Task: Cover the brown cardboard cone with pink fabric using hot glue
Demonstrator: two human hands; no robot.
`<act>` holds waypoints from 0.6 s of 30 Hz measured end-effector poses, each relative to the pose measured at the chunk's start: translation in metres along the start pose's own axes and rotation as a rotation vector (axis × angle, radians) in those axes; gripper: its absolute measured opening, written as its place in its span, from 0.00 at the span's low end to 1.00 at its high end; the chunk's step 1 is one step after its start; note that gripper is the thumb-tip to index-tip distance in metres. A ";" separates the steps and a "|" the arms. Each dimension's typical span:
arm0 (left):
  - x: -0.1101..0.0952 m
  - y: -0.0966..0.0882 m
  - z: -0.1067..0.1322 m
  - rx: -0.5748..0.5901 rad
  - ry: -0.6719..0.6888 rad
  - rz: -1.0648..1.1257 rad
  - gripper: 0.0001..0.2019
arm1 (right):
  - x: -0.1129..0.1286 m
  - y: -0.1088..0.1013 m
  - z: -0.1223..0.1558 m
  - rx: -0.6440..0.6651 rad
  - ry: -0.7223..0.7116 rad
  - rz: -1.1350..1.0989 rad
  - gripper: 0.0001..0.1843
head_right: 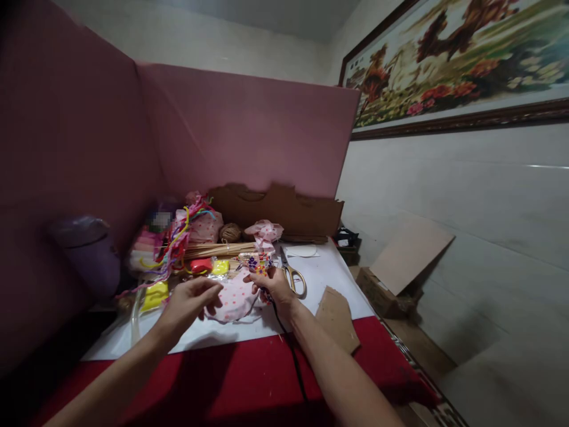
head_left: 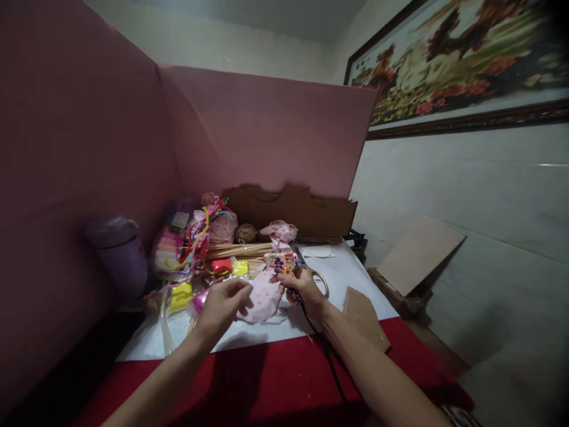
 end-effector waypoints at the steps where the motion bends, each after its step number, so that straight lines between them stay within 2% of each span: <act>1: 0.004 0.000 -0.016 -0.023 -0.040 0.100 0.14 | 0.001 0.000 0.000 0.000 -0.012 -0.001 0.16; 3: 0.009 0.002 -0.040 -0.088 -0.076 0.245 0.14 | 0.002 0.000 0.000 0.001 -0.034 -0.007 0.16; 6: 0.011 0.015 -0.058 -0.103 -0.061 0.305 0.15 | 0.003 0.000 -0.001 0.001 -0.058 -0.027 0.14; 9: 0.017 0.020 -0.059 -0.109 -0.026 0.334 0.15 | 0.001 -0.003 -0.002 -0.017 -0.059 -0.039 0.13; 12: 0.021 0.014 -0.053 -0.137 0.025 0.303 0.14 | -0.004 -0.005 -0.002 -0.024 -0.033 -0.020 0.14; 15: 0.008 0.004 -0.042 -0.229 0.208 0.112 0.12 | -0.010 -0.002 -0.002 0.003 0.009 0.039 0.15; 18: -0.018 0.009 -0.023 -0.344 0.482 -0.270 0.10 | -0.012 0.004 0.001 0.021 0.017 0.075 0.16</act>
Point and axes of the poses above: each hand's wrist, its own z-axis away from the middle knuckle, its own y-axis out of the palm, x = y × z, the point moved 10 cm from there along -z, towards the middle knuckle, and after that the axes turned 10 degrees about -y, right-handed, at the moved point
